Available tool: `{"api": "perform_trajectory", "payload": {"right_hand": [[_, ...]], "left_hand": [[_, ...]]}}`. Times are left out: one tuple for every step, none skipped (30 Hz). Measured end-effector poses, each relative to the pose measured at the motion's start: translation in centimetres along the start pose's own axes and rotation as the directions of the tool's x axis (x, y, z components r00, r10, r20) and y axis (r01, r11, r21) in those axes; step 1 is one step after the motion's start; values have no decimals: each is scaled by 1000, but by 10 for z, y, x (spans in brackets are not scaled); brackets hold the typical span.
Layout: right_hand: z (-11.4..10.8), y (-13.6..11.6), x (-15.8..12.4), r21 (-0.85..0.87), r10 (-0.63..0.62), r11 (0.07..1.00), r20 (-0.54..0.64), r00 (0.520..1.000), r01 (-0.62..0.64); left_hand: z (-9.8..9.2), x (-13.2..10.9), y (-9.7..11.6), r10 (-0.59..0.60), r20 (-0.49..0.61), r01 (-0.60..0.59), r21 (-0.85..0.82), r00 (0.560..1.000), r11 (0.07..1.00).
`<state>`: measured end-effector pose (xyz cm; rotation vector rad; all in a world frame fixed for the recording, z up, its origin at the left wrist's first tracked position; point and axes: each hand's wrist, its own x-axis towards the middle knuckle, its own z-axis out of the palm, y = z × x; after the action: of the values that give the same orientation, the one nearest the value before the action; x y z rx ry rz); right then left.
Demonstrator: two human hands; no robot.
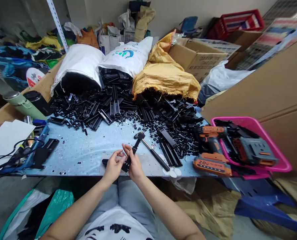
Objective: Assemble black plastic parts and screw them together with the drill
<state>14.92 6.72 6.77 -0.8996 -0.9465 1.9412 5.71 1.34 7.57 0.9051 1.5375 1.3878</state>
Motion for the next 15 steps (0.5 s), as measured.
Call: {"api": "perform_trajectory", "payload": {"right_hand": [[3, 1, -2, 5, 29, 1000, -26, 999, -29], [5, 0, -2, 19, 59, 998, -54, 997, -58], [6, 0, -2, 40, 81, 996, -82, 993, -78], [6, -1, -1, 61, 85, 995, -106, 991, -79], [6, -1, -1, 72, 71, 995, -122, 990, -62], [5, -1, -1, 66, 46, 997, -120, 992, -38], [4, -1, -3, 35, 17, 999, -102, 995, -13], [2, 0, -5, -33, -14, 999, -65, 998, 11], [-2, -1, -9, -143, -44, 989, -10, 999, 42], [-7, -2, -14, -292, -79, 952, 51, 996, 90], [-13, -5, -20, -460, -127, 873, 113, 985, 165], [-20, -9, -26, -619, -187, 740, 184, 965, 262], [-27, -15, -32, -743, -248, 563, 268, 931, 363], [-35, -21, -36, -815, -291, 366, 359, 887, 450], [-43, -28, -38, -838, -300, 183, 450, 841, 514]], "left_hand": [[1, -3, 1, 5, -6, -5, -27, 1000, 1000], [1, -7, 2, 22, 7, -22, -29, 1000, 999], [2, -12, 2, 52, 27, -52, -4, 998, 999], [3, -16, 2, 93, 46, -95, 47, 995, 994], [5, -20, 1, 139, 50, -143, 108, 989, 984], [7, -24, -1, 180, 37, -184, 162, 983, 969], [8, -26, -2, 208, 9, -206, 192, 978, 960], [8, -26, -3, 211, -22, -204, 185, 977, 961], [7, -26, -3, 183, -50, -173, 147, 982, 974], [3, -24, -3, 121, -71, -114, 92, 990, 989], [-1, -21, -2, 38, -80, -35, 35, 996, 999], [-6, -19, -1, -52, -72, 51, -15, 996, 999], [-12, -16, 1, -136, -50, 133, -52, 989, 990], [-17, -14, 3, -206, -9, 205, -66, 978, 976], [-21, -14, 5, -257, 53, 259, -52, 965, 964]]}}
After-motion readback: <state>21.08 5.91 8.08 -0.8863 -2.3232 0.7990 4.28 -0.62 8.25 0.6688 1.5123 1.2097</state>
